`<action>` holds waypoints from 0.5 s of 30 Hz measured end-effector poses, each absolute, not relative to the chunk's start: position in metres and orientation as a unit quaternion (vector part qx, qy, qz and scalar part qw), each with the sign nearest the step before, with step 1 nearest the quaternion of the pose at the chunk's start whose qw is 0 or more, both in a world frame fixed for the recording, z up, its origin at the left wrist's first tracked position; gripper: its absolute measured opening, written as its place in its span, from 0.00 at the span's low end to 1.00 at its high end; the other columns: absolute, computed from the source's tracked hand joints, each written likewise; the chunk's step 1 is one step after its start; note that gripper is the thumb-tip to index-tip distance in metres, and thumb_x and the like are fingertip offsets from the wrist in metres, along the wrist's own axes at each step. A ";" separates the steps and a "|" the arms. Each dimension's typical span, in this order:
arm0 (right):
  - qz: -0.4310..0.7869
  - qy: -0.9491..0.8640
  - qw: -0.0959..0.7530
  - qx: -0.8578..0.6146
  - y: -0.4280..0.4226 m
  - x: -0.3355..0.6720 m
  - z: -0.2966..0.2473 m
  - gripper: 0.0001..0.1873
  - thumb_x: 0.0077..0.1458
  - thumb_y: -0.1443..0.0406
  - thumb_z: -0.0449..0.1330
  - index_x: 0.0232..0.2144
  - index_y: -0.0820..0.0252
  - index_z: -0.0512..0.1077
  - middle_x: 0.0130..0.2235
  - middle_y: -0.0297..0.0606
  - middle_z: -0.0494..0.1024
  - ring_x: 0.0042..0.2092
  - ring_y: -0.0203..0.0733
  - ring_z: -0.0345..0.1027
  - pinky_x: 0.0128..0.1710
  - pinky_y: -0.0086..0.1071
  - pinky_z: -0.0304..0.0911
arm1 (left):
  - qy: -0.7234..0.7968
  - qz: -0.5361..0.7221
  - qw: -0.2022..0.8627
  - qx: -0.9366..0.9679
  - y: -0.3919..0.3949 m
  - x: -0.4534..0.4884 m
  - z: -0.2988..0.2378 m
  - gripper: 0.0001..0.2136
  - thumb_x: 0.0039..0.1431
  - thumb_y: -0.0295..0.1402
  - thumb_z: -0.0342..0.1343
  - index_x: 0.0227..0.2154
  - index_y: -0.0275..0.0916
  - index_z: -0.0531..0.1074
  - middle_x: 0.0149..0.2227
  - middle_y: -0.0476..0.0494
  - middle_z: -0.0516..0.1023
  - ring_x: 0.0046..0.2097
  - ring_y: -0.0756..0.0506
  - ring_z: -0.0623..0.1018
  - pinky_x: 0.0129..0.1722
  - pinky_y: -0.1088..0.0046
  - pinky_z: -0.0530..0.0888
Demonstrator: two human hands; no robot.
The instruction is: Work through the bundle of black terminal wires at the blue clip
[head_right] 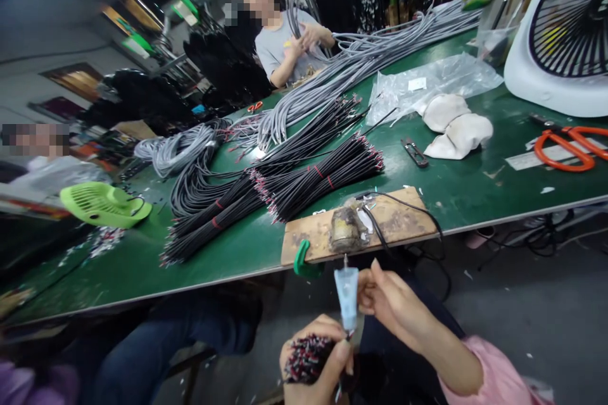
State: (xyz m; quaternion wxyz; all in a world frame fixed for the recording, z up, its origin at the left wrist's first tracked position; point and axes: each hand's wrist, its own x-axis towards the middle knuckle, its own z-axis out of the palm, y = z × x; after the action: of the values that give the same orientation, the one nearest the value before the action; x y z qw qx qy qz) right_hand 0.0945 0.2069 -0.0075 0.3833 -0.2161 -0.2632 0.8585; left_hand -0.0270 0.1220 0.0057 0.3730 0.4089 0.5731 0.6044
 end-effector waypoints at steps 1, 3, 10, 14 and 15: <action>0.854 -0.268 0.387 -0.224 0.206 0.098 -0.013 0.26 0.57 0.46 0.58 0.26 0.64 0.75 0.25 0.37 0.71 0.27 0.34 0.59 0.27 0.28 0.55 | 0.575 0.603 0.367 0.413 0.121 -0.027 0.007 0.08 0.49 0.36 0.66 0.20 0.40 0.78 0.20 0.45 0.75 0.23 0.46 0.74 0.21 0.74 0.65; 0.836 -0.298 0.389 -0.247 0.203 0.108 -0.021 0.24 0.58 0.48 0.58 0.30 0.64 0.76 0.26 0.36 0.71 0.28 0.34 0.59 0.28 0.28 0.55 | 0.577 0.603 0.357 0.420 0.120 -0.027 0.011 0.08 0.49 0.35 0.66 0.20 0.40 0.78 0.19 0.45 0.75 0.23 0.46 0.74 0.22 0.74 0.66; 0.703 -0.499 0.363 -0.353 0.191 0.126 -0.011 0.14 0.55 0.55 0.64 0.29 0.62 0.76 0.29 0.36 0.73 0.33 0.39 0.66 0.34 0.31 0.62 | 0.545 0.595 0.444 0.390 0.106 -0.024 0.005 0.11 0.54 0.38 0.63 0.22 0.38 0.74 0.20 0.46 0.76 0.23 0.46 0.77 0.26 0.73 0.71; 0.594 -0.648 0.356 -0.317 0.180 0.126 -0.002 0.12 0.53 0.55 0.65 0.30 0.57 0.80 0.31 0.39 0.78 0.36 0.46 0.71 0.44 0.38 0.66 | 0.560 0.590 0.510 0.280 0.092 -0.013 -0.017 0.14 0.49 0.39 0.67 0.26 0.38 0.68 0.24 0.47 0.77 0.23 0.46 0.77 0.24 0.72 0.73; 0.564 -0.681 0.352 -0.306 0.176 0.127 -0.003 0.11 0.50 0.55 0.68 0.32 0.55 0.81 0.32 0.40 0.80 0.38 0.48 0.72 0.49 0.41 0.65 | 0.569 0.601 0.504 0.247 0.090 -0.011 -0.021 0.17 0.45 0.40 0.70 0.28 0.39 0.67 0.26 0.47 0.77 0.27 0.45 0.78 0.28 0.71 0.74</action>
State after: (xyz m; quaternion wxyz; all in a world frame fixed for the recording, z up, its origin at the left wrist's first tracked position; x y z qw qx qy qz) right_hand 0.1266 0.1765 -0.0027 0.3521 -0.3062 -0.6814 0.5639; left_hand -0.0106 0.0900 -0.0206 0.5039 0.2472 0.5690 0.6009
